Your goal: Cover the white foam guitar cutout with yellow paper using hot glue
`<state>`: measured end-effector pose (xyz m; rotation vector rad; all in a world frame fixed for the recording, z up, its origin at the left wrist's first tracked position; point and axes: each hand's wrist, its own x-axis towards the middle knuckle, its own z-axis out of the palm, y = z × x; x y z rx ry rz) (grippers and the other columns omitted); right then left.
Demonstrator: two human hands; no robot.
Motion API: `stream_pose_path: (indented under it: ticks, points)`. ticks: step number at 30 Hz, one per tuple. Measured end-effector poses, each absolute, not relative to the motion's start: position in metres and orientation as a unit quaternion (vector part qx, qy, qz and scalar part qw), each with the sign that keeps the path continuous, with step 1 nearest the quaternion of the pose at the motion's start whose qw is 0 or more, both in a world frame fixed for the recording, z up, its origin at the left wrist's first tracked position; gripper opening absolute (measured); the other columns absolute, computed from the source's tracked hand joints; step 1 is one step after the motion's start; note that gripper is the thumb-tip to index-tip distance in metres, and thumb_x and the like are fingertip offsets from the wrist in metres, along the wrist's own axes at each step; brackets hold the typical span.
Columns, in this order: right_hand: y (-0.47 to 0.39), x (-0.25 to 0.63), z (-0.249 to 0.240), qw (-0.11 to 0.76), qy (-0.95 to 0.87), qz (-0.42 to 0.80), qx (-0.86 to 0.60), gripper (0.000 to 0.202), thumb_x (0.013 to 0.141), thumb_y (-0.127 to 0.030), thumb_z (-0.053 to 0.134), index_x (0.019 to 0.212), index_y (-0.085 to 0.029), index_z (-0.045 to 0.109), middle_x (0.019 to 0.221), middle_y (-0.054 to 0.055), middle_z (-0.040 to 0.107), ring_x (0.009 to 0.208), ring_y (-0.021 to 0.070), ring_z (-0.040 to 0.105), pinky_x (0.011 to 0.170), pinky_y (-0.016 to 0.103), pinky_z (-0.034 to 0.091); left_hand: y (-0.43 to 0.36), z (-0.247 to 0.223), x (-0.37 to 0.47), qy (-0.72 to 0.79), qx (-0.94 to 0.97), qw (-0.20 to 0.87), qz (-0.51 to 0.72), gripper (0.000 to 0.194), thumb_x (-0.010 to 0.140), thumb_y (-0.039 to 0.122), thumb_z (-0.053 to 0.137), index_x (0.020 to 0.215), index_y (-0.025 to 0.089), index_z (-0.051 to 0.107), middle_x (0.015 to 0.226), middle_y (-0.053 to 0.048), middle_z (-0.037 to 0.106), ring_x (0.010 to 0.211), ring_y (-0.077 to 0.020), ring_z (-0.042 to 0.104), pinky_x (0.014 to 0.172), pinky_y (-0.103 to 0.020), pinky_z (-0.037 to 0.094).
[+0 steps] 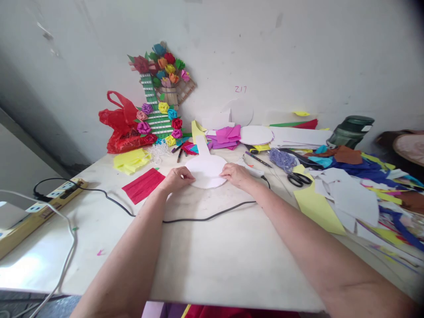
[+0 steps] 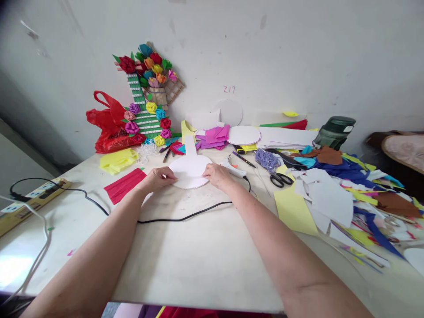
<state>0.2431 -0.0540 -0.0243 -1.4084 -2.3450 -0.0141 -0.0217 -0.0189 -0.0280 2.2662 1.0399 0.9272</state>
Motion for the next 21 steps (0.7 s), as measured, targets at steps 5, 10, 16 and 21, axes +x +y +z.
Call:
stream_pose_path:
  ticks: [5,10,16,21]
  points:
    - [-0.056,0.242,-0.021,0.177,-0.837,-0.006,-0.517,0.019,0.08,-0.019,0.056,0.09,-0.024,0.071,0.096,0.002,0.065,0.087,0.0144,0.059,0.068,0.023,0.041,-0.021,-0.023,-0.024,0.393,0.834,0.237,0.306,0.017,0.064,0.031,0.065,0.07,0.016,0.07,0.076,-0.004,0.064,0.066,-0.0124,0.057,0.06,-0.022,0.044]
    - [-0.057,0.241,-0.018,0.154,-0.839,-0.021,-0.521,0.019,0.081,-0.02,0.054,0.09,-0.025,0.071,0.097,0.002,0.065,0.086,0.0141,0.059,0.065,0.023,0.04,-0.024,-0.019,-0.023,0.402,0.84,0.225,0.288,0.018,0.065,0.031,0.063,0.071,0.016,0.071,0.077,-0.003,0.064,0.066,-0.0123,0.057,0.061,-0.022,0.045]
    - [-0.056,0.242,-0.02,0.152,-0.845,-0.034,-0.512,0.019,0.081,-0.019,0.055,0.089,-0.025,0.071,0.095,0.001,0.065,0.086,0.0146,0.059,0.066,0.023,0.04,-0.027,-0.014,-0.018,0.407,0.864,0.125,0.267,0.012,0.067,0.026,0.061,0.07,0.021,0.072,0.077,-0.002,0.065,0.076,-0.0161,0.056,0.07,-0.025,0.045]
    - [-0.057,0.242,-0.02,0.15,-0.843,-0.038,-0.516,0.02,0.082,-0.022,0.053,0.089,-0.026,0.071,0.096,0.001,0.065,0.085,0.0146,0.058,0.067,0.023,0.04,-0.031,-0.01,-0.006,0.367,0.897,0.037,0.242,0.017,0.068,0.018,0.059,0.076,0.021,0.073,0.081,-0.003,0.065,0.08,-0.0167,0.055,0.076,-0.027,0.044]
